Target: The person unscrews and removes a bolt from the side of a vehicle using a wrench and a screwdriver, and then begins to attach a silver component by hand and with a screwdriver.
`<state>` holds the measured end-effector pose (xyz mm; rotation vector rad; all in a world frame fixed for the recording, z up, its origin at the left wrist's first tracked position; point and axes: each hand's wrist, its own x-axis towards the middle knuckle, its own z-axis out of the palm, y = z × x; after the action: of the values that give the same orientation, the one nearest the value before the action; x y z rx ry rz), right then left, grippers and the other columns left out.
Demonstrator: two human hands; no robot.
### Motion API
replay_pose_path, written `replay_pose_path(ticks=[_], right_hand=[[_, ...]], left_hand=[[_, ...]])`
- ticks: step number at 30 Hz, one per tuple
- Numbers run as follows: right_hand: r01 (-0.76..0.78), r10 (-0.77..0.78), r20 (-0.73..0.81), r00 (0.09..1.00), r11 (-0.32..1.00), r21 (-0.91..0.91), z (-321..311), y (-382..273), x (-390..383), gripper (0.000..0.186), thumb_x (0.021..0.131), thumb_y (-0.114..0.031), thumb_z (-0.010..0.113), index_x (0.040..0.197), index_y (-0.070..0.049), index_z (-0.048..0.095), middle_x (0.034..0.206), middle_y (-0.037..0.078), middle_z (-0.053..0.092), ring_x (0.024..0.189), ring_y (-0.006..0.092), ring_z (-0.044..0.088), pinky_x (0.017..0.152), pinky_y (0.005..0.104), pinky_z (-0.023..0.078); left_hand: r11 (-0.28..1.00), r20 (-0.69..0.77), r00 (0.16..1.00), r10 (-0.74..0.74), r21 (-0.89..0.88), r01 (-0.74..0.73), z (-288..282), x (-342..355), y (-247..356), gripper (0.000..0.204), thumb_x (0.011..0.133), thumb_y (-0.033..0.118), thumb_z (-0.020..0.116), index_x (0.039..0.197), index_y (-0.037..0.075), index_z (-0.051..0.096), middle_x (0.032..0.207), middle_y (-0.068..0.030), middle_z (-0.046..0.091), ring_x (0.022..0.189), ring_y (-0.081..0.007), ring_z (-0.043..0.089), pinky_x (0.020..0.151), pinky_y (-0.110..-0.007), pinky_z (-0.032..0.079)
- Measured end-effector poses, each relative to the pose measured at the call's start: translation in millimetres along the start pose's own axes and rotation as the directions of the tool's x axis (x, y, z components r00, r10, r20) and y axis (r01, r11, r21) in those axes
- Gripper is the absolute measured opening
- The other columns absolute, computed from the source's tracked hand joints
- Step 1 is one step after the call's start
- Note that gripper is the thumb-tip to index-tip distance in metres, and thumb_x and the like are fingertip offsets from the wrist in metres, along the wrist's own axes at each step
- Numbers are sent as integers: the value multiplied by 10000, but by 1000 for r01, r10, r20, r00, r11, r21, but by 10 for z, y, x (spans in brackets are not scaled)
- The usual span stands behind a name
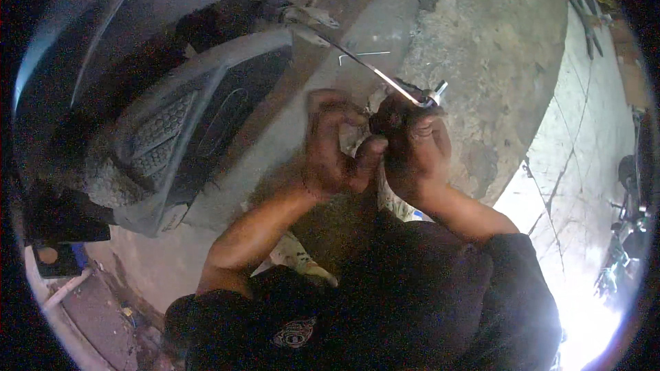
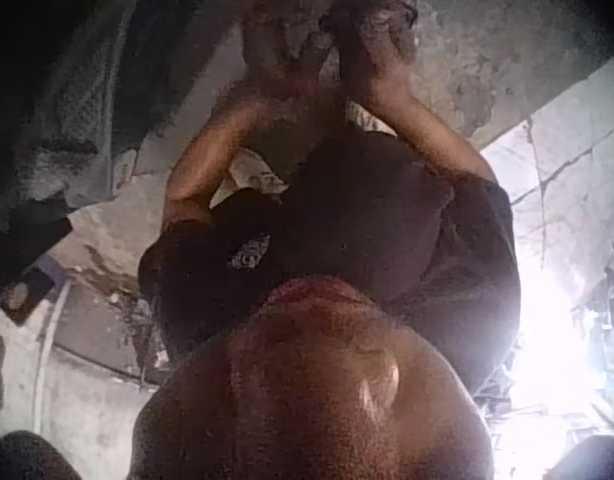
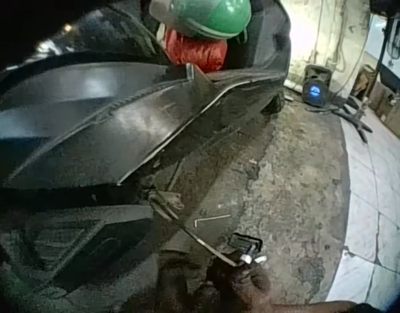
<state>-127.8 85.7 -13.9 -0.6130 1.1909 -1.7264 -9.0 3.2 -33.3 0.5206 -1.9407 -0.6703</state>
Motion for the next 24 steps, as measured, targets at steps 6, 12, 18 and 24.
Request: replay_pose_path(ticks=[6,12,18,24], right_hand=[[-137,134,-50,990,989,-60,133,-297,-75,364,993,-400,423,972,-53,528,821,1,537,746,101,453,647,275,371],[-146,146,-17,989,965,-220,13,-316,-84,345,1010,-358,394,962,-44,529,857,3,524,779,104,446,688,283,392],[36,64,177,982,860,-509,-149,-463,23,283,984,-283,472,962,-14,560,862,66,522,781,149,478,714,280,402],[638,-314,565,763,224,-737,-191,-971,349,341,849,-219,637,1155,-72,610,1120,112,594,1017,202,550,854,331,430]], left_hand=[[624,371,780,-504,-468,626,68,-83,236,377,865,221,640,1132,0,490,1001,-116,539,989,-217,571,869,-345,466],[746,331,783,-527,-260,613,139,-89,327,336,834,121,669,1126,23,535,1033,-91,550,961,-205,590,840,-320,481],[833,365,805,-469,-120,540,161,-146,332,259,833,97,654,1063,13,568,953,-114,584,888,-205,609,761,-324,487],[749,444,737,-510,-191,634,48,-76,294,173,911,124,538,1053,36,578,841,-104,636,743,-222,632,704,-336,495]])
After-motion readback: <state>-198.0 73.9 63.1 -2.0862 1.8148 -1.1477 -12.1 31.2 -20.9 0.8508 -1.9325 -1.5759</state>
